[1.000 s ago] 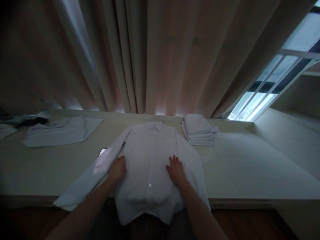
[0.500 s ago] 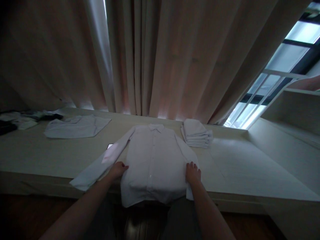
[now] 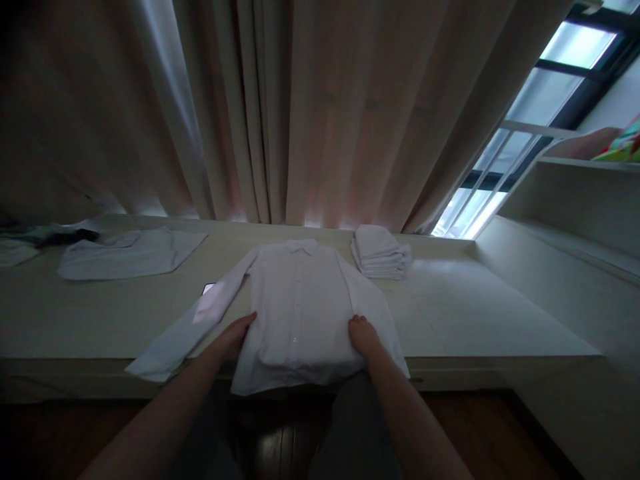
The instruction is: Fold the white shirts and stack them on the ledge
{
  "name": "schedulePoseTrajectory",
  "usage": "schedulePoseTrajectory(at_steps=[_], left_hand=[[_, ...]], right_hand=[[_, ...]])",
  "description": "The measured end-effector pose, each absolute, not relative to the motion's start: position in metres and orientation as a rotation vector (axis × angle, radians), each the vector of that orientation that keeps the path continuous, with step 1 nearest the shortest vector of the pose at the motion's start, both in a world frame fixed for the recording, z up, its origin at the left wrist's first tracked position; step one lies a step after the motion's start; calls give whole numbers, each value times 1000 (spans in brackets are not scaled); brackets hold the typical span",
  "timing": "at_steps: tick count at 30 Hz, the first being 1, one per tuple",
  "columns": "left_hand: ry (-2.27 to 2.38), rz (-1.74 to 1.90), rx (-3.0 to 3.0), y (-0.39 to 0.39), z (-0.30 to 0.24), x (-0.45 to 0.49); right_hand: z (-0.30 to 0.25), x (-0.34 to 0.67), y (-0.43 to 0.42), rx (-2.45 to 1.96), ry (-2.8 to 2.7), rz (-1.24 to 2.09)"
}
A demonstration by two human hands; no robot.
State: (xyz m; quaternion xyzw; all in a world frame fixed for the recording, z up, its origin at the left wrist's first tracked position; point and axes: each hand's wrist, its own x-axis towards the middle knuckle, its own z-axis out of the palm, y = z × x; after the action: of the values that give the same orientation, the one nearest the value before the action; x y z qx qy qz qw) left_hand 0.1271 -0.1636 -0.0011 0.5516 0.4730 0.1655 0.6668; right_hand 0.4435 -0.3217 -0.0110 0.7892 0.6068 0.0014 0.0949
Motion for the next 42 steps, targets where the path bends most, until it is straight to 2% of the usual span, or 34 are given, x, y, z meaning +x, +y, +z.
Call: schedulePoseTrajectory(at_steps=[5, 28, 36, 42], left_hand=[[930, 400, 998, -170, 5, 127], [1105, 425, 1417, -171, -14, 154], [1519, 473, 1658, -147, -8, 114], [1780, 295, 1919, -145, -5, 66]], right_hand=[[-15, 444, -320, 2375, 1768, -21], [-32, 438, -315, 2425, 1642, 13], [-36, 434, -317, 2462, 1588, 50], [-38, 433, -316, 2491, 1559, 64]])
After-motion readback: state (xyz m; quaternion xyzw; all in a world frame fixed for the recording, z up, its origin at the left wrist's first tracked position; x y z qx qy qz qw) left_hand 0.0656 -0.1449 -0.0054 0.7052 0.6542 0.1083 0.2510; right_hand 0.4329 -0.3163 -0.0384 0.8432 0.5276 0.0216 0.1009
